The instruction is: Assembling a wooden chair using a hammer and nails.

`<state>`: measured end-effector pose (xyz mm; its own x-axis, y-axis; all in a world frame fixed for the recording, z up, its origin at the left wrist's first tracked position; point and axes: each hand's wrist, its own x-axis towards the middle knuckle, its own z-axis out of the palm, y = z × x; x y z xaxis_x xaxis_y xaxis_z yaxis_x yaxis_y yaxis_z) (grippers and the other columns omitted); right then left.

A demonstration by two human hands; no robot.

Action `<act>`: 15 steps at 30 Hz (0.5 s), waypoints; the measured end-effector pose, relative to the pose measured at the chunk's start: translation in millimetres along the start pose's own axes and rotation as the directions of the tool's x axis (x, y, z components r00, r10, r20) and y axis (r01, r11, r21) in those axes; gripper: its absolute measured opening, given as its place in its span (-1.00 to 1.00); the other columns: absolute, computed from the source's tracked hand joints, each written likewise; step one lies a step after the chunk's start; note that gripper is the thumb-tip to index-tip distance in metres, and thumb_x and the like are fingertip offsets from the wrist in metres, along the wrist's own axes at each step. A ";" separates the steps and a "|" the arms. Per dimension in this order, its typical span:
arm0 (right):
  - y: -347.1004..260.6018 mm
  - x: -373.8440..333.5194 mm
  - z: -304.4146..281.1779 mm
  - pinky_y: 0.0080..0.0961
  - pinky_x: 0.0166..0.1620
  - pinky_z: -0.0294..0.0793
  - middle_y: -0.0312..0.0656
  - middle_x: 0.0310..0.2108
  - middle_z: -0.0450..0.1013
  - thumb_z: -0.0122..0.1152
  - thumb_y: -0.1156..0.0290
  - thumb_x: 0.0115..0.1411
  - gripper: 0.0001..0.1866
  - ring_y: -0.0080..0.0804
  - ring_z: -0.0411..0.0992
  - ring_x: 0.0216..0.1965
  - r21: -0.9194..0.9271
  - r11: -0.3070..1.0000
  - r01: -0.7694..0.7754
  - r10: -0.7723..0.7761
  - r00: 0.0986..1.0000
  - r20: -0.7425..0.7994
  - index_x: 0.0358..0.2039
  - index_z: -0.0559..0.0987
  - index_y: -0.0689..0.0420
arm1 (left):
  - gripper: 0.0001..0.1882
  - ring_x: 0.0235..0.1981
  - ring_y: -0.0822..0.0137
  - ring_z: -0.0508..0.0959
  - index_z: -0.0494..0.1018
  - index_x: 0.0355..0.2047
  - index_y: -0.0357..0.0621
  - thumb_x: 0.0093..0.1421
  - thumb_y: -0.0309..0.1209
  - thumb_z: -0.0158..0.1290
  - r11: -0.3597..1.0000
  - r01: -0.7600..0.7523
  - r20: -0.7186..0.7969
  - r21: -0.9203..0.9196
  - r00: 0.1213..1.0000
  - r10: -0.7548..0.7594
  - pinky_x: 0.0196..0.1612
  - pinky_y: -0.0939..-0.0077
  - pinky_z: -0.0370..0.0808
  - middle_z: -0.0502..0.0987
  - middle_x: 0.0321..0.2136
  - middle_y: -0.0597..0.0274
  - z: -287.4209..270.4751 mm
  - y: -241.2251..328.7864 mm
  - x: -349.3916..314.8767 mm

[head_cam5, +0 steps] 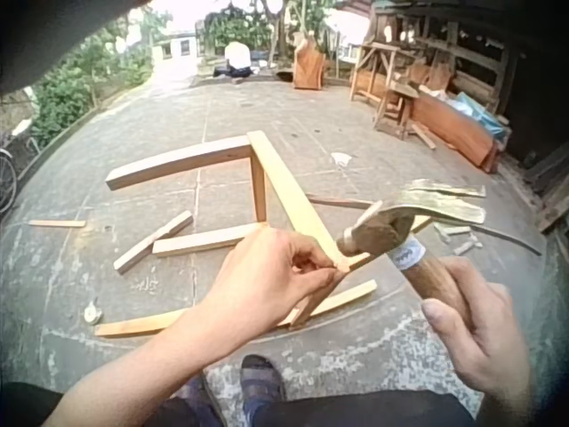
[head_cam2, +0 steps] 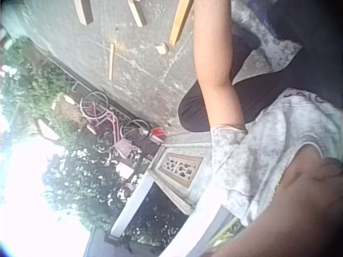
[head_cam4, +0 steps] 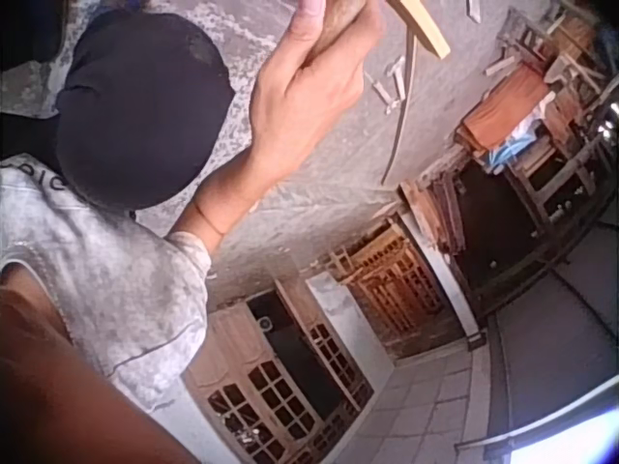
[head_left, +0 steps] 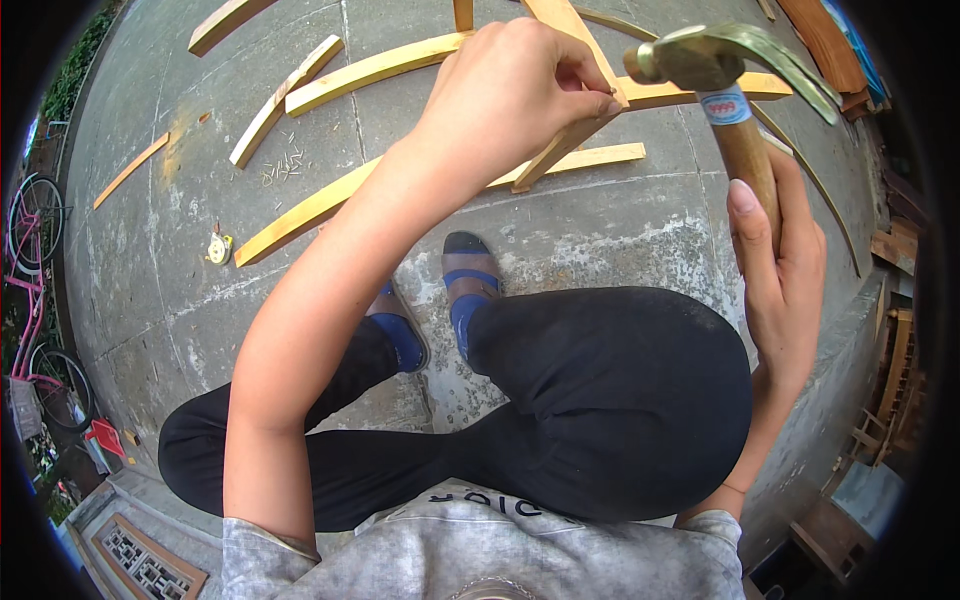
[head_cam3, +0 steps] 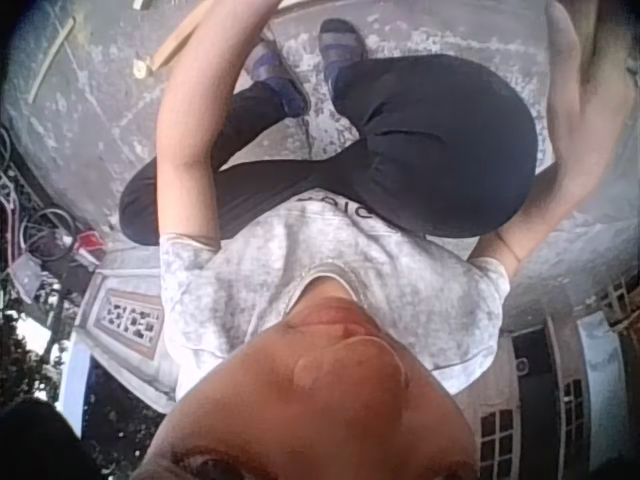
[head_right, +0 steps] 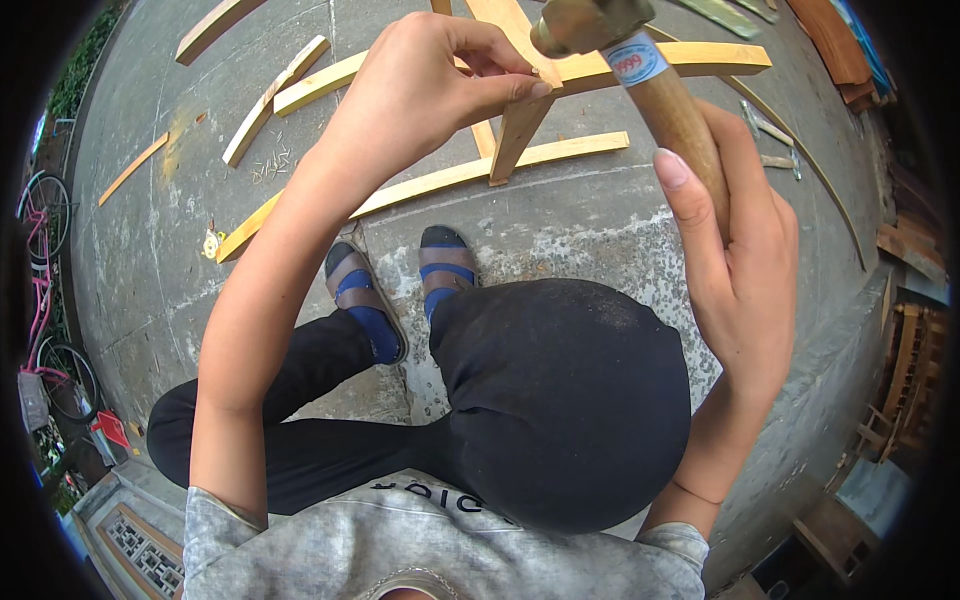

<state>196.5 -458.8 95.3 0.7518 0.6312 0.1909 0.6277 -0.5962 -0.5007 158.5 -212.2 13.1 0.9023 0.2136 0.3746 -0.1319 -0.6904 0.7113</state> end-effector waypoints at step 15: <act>1.1 1.3 -0.7 -0.46 -0.40 0.33 -0.18 -0.50 0.45 0.11 0.22 0.46 -0.65 -0.46 0.39 -0.52 -0.064 0.997 0.033 -0.027 0.995 0.093 0.13 0.51 0.14 | -0.76 -0.41 0.25 0.70 0.74 -0.36 -0.17 0.12 -0.24 0.36 0.997 0.045 0.018 -0.068 0.999 -0.044 -0.26 0.36 0.61 0.70 -0.48 0.13 -0.4 -3.4 -1.7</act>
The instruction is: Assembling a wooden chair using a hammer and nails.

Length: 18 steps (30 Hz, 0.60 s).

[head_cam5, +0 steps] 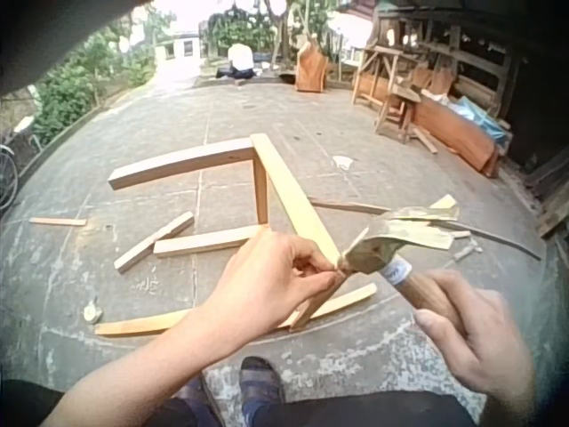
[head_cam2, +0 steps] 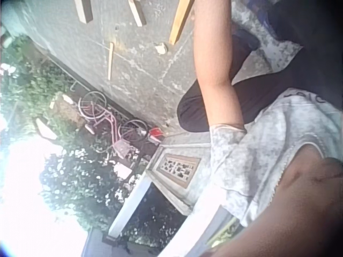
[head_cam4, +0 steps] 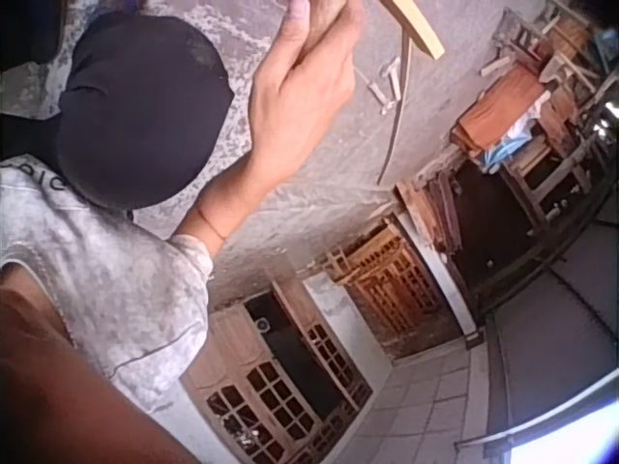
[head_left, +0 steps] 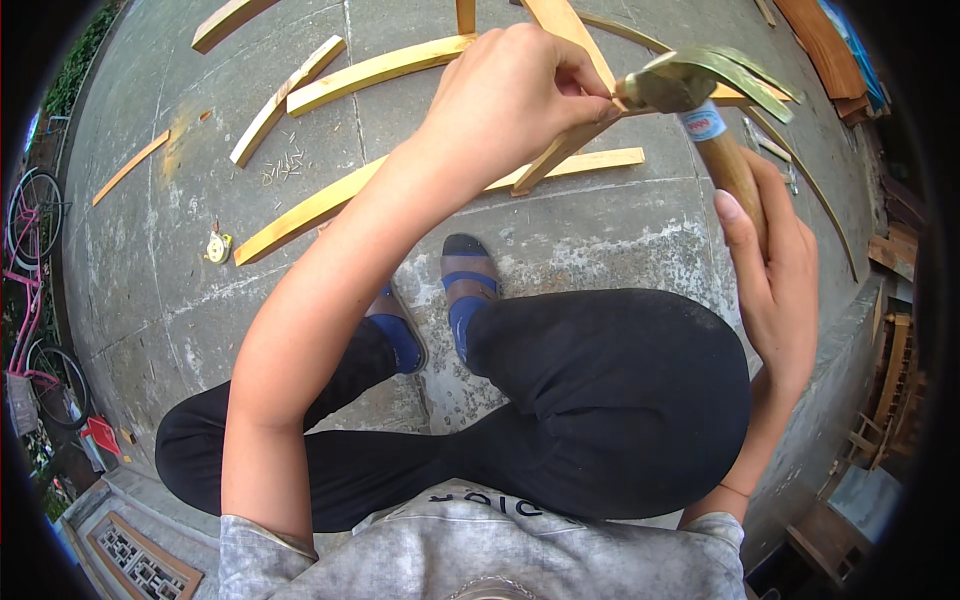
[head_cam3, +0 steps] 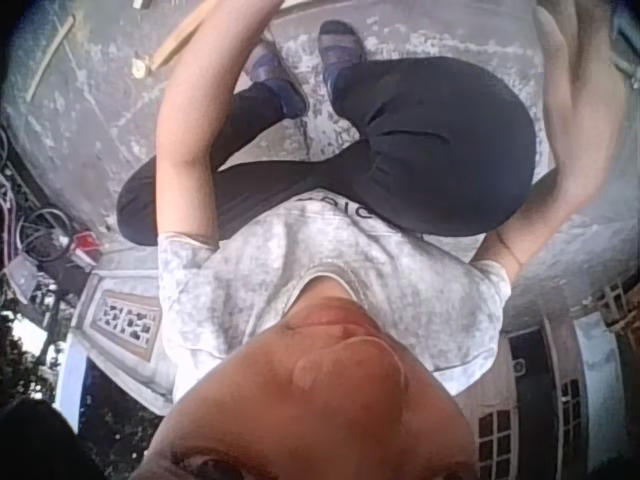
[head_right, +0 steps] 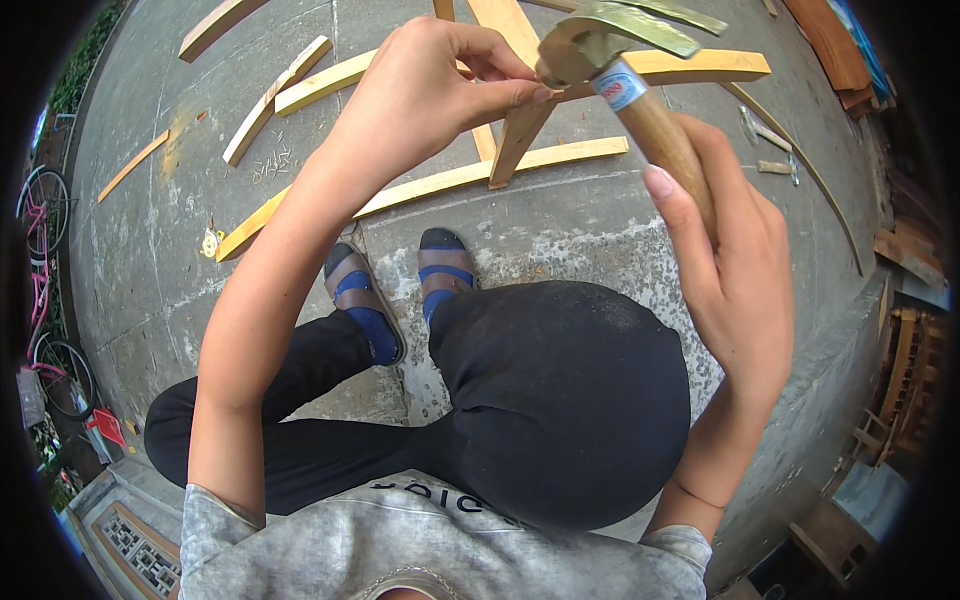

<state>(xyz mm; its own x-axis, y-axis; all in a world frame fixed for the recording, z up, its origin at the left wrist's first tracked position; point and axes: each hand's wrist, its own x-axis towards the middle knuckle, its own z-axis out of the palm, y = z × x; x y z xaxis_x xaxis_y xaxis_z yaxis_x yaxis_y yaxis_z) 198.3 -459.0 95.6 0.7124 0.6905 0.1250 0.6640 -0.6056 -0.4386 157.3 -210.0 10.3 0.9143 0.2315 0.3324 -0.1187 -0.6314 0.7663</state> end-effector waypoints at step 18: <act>-1.8 -0.7 3.7 -0.45 -0.40 0.32 -0.19 -0.53 0.42 0.09 0.20 0.47 -0.64 -0.47 0.38 -0.51 0.147 0.983 -0.111 0.128 0.986 -0.107 0.13 0.51 0.14 | -0.61 -0.32 0.29 0.67 0.69 -0.25 -0.23 0.09 -0.15 0.40 0.999 0.017 0.071 -0.031 0.997 -0.015 0.05 0.30 0.56 0.67 -0.42 0.16 -8.2 -0.4 -2.7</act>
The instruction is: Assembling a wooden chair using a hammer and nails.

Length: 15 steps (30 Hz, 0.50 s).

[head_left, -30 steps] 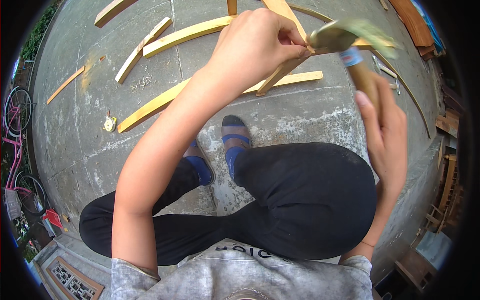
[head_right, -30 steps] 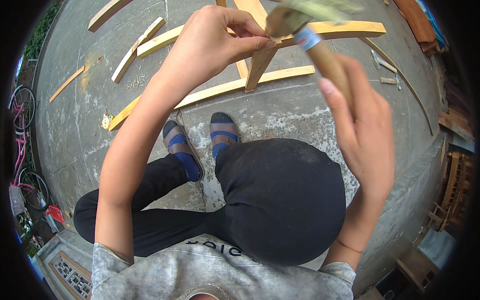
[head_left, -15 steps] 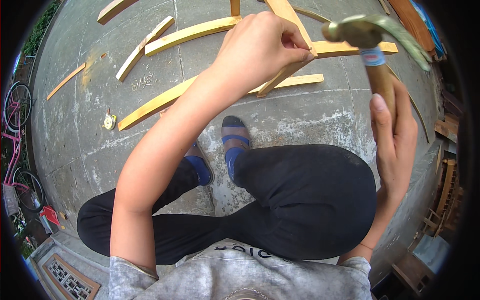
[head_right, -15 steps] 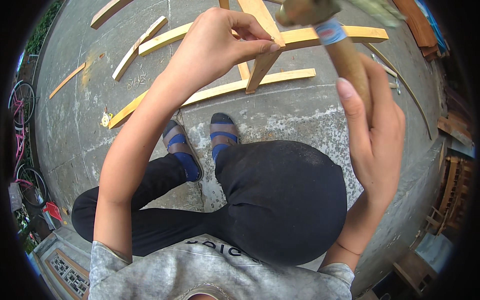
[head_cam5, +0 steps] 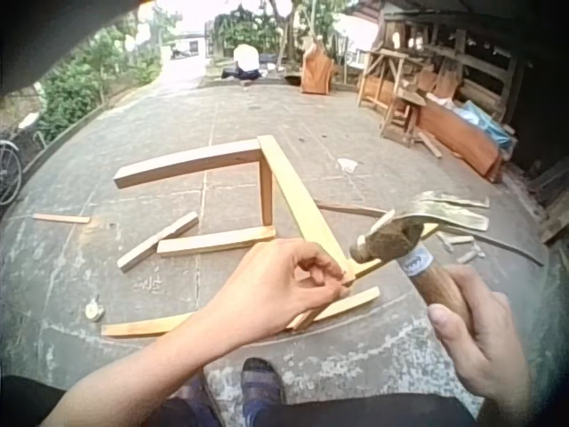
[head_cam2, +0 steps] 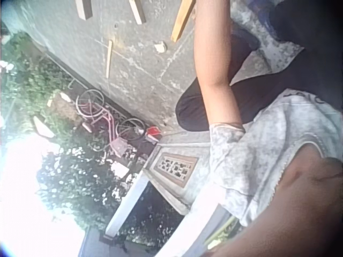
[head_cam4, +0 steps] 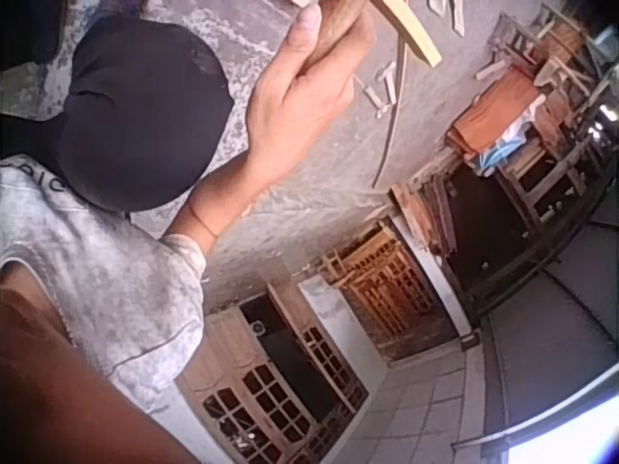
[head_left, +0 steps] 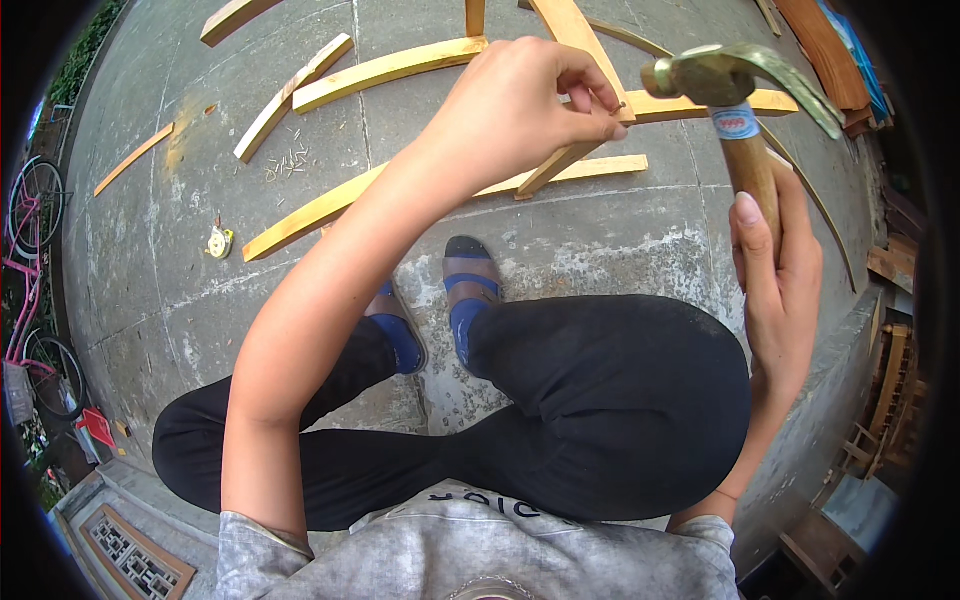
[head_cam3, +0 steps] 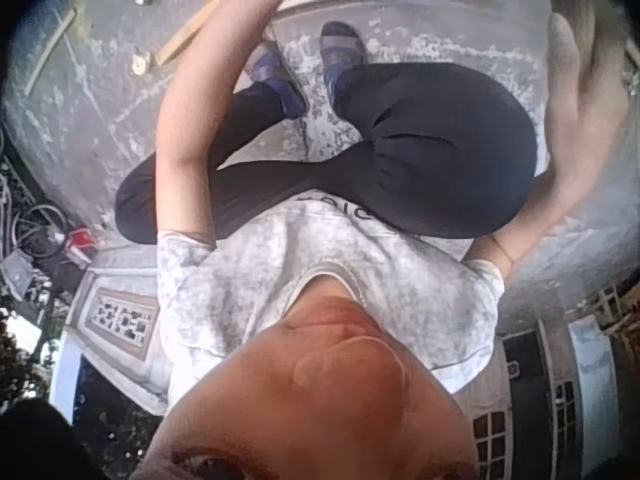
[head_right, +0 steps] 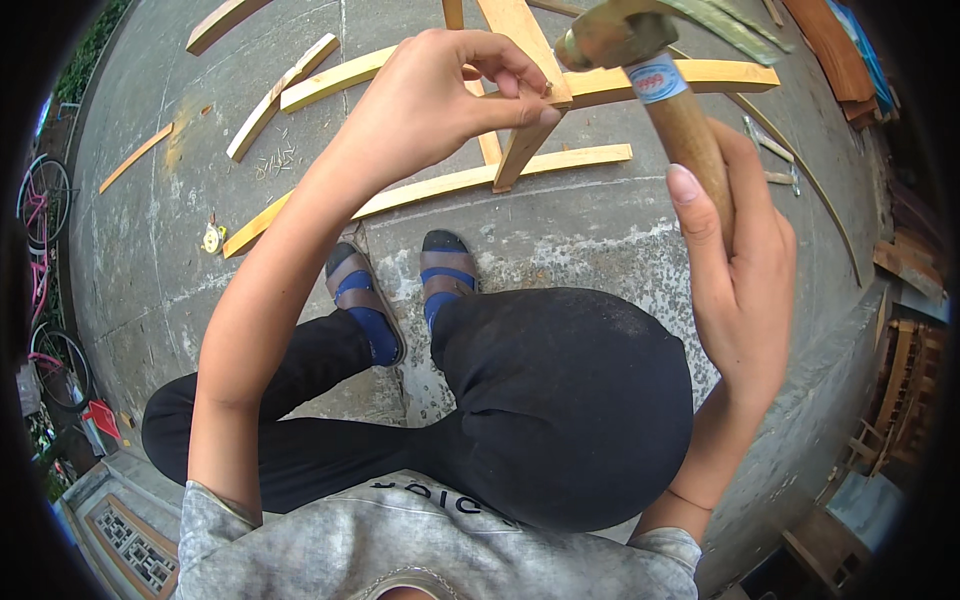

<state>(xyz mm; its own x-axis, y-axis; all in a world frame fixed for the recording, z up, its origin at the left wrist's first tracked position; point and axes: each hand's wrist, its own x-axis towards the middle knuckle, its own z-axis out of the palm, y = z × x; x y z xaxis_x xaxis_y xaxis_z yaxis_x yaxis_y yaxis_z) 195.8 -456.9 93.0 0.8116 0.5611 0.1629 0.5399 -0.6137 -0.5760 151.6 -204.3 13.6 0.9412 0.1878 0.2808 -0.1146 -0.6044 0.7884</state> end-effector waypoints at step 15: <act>7.4 1.5 7.7 -0.42 -0.41 0.32 -0.19 -0.53 0.42 0.11 0.19 0.46 -0.63 -0.45 0.37 -0.52 -0.064 0.997 0.039 -0.034 0.996 0.077 0.13 0.51 0.13 | -0.27 -0.30 0.07 0.69 0.57 -0.09 -0.31 0.23 0.24 0.18 0.955 0.246 0.413 0.169 0.862 -0.295 -0.17 0.16 0.58 0.64 -0.42 -0.08 -9.6 -48.5 -15.7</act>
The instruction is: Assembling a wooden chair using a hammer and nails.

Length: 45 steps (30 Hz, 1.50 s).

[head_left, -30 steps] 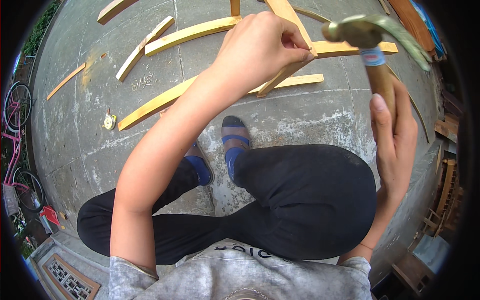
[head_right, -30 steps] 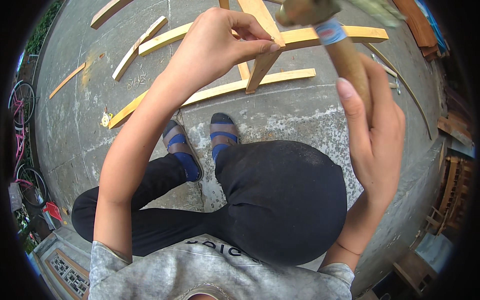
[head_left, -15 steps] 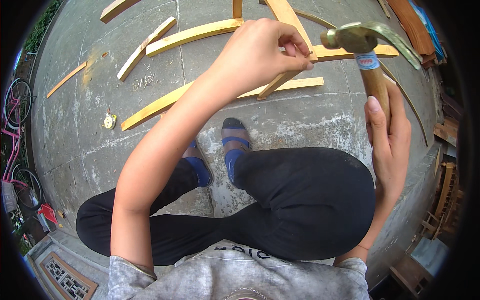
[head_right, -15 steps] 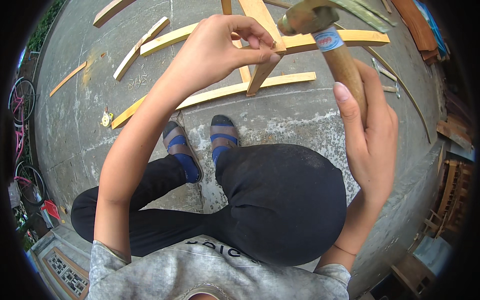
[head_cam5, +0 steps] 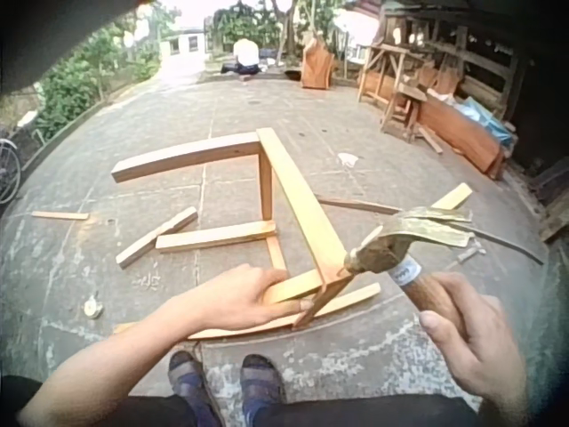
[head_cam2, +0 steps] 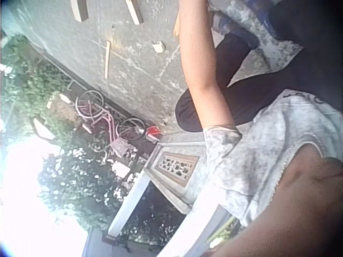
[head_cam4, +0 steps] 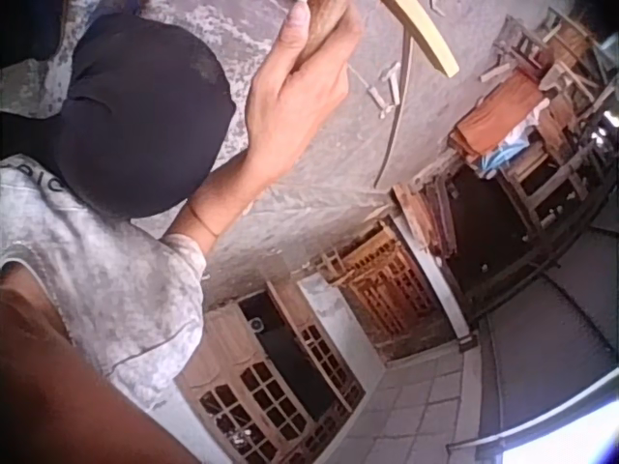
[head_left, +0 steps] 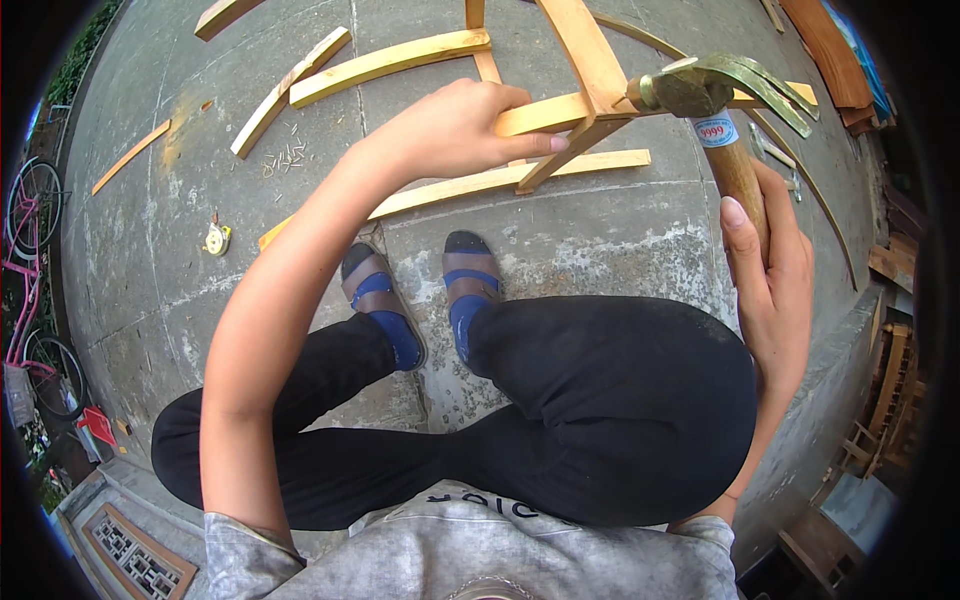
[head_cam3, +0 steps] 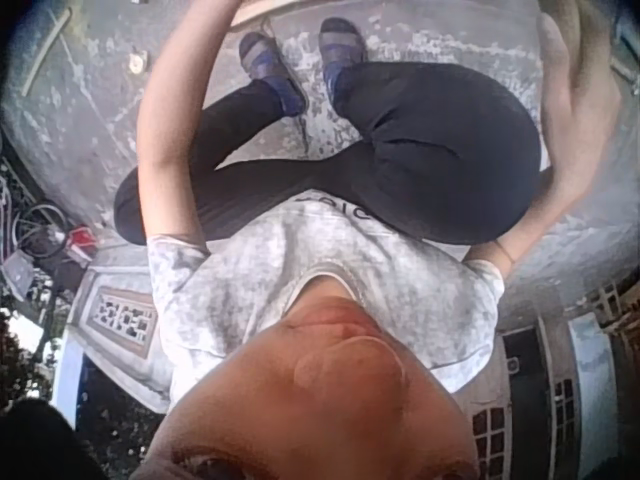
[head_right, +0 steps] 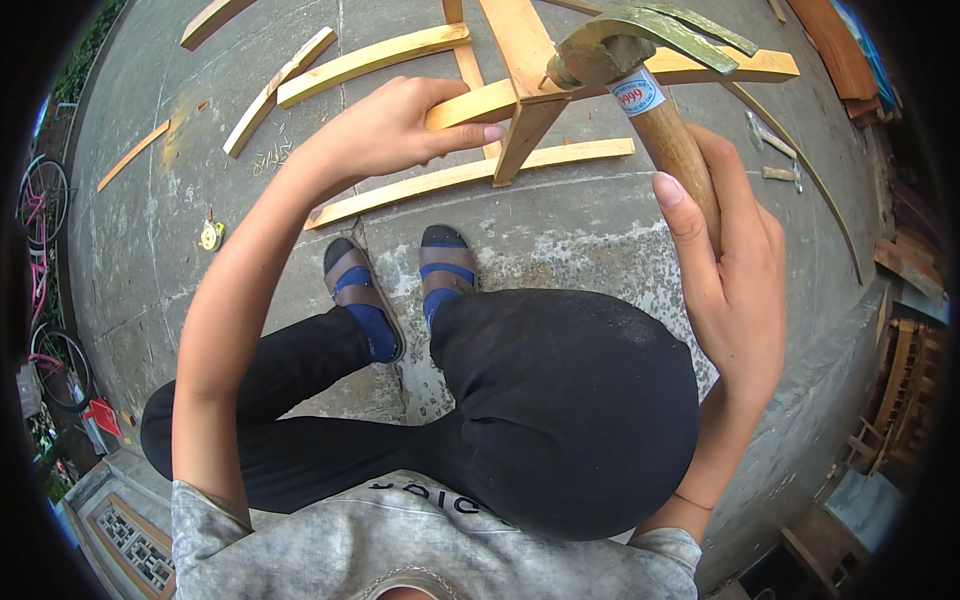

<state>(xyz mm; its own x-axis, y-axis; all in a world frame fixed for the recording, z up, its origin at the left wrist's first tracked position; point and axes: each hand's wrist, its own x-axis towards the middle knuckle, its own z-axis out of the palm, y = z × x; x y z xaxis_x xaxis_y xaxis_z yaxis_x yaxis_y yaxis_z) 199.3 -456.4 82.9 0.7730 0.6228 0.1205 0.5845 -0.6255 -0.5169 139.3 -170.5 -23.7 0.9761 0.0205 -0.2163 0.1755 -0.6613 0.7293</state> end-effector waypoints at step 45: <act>4.0 1.6 -6.7 -0.68 -0.50 0.18 -0.31 -0.47 0.39 -0.03 0.07 0.51 -0.52 -0.70 0.24 -0.58 0.315 0.916 0.248 -0.129 0.926 -0.355 0.22 0.43 0.18 | -0.04 -0.69 0.07 0.52 0.66 -0.37 -0.19 0.43 0.39 -0.49 0.942 -0.023 0.029 0.335 0.999 0.014 -0.49 0.14 0.51 0.42 -0.76 -0.02 -18.3 27.5 4.1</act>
<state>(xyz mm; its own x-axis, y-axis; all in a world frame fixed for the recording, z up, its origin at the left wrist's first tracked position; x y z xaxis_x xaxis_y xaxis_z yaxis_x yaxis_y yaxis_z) 204.6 -461.0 86.7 0.7283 0.4901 0.4791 0.6496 -0.2708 -0.7104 150.5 -174.9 7.4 0.9744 -0.0105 -0.2247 0.1000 -0.8748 0.4741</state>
